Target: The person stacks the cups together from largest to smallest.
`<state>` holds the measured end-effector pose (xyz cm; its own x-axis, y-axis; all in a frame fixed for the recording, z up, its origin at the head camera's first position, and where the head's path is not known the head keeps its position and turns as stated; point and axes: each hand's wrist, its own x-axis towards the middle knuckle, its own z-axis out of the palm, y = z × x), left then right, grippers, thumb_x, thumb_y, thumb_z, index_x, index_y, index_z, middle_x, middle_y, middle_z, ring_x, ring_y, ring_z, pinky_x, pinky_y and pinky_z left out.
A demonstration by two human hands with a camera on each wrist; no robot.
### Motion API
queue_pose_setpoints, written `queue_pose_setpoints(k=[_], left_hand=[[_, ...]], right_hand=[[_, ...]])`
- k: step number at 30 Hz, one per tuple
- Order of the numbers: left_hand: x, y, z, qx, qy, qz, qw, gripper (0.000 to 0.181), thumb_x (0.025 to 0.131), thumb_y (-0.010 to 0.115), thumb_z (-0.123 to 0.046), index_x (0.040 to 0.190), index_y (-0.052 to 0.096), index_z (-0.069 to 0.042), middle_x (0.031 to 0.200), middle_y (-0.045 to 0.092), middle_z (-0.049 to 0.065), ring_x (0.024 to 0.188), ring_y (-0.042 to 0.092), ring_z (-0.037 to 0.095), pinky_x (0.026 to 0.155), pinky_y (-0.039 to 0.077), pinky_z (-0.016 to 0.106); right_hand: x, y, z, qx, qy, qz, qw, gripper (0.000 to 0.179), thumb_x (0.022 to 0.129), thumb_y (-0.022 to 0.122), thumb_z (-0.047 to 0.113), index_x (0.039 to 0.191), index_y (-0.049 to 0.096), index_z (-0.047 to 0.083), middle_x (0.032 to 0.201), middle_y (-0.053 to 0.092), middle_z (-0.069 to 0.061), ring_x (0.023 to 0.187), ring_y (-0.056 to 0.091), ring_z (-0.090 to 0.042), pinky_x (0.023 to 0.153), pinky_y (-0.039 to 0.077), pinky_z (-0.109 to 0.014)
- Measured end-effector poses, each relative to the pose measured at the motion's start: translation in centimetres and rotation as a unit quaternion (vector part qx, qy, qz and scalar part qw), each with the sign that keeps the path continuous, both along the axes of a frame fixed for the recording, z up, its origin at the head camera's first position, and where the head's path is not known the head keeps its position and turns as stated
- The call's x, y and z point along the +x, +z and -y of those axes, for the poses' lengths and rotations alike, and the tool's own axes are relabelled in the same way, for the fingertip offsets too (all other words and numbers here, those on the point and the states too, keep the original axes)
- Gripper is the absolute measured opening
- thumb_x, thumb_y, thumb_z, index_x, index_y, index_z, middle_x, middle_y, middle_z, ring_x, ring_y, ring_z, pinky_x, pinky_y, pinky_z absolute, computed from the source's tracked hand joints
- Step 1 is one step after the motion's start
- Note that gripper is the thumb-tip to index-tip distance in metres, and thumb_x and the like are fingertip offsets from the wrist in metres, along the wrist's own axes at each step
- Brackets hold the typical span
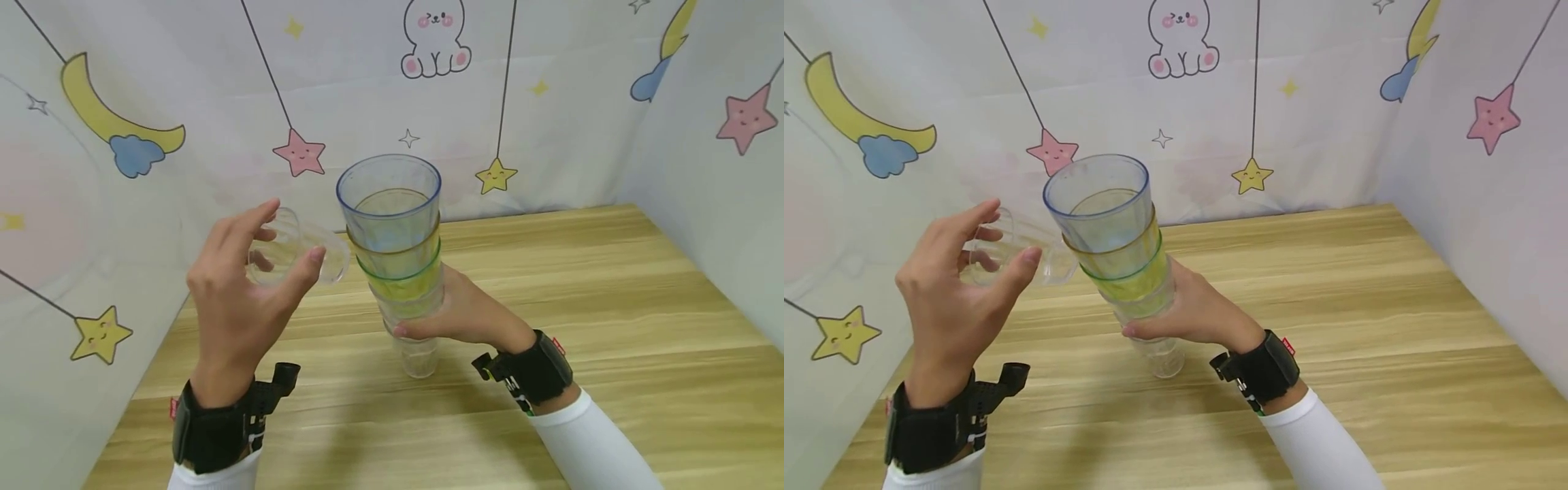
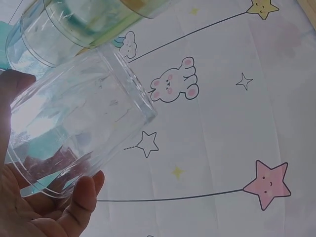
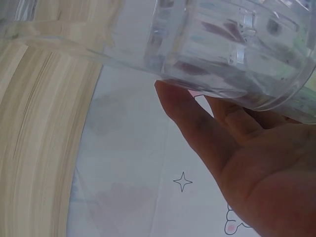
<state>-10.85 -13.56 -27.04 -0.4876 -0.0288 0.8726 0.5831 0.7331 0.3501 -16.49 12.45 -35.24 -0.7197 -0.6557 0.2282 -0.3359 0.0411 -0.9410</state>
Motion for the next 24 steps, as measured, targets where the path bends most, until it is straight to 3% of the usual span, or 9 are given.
queue_pose_setpoints(k=[10,24], left_hand=[[0.0,2.3,-0.2,-0.002,0.023,-0.039,0.9990,0.060,0.081,0.069,-0.048,0.124,0.072,-0.005,0.111,0.071,0.013,0.090,0.067,0.027,0.068,0.042,0.012],[-0.1,4.9,-0.8,0.005,0.021,-0.049,0.9986,0.059,0.081,0.069,-0.047,0.126,0.071,-0.009,0.117,0.071,0.004,0.094,0.067,0.026,0.070,0.042,0.011]], right_hand=[[0.1,0.0,0.0,0.009,-0.006,0.006,0.9999,0.070,0.077,0.089,0.018,0.137,0.052,0.022,0.125,0.064,-0.002,0.113,0.061,-0.023,0.099,0.048,-0.046],[0.1,-0.1,0.0,0.001,-0.005,0.004,1.0000,0.070,0.078,0.089,0.018,0.137,0.051,0.023,0.126,0.063,-0.002,0.114,0.061,-0.023,0.099,0.048,-0.045]])
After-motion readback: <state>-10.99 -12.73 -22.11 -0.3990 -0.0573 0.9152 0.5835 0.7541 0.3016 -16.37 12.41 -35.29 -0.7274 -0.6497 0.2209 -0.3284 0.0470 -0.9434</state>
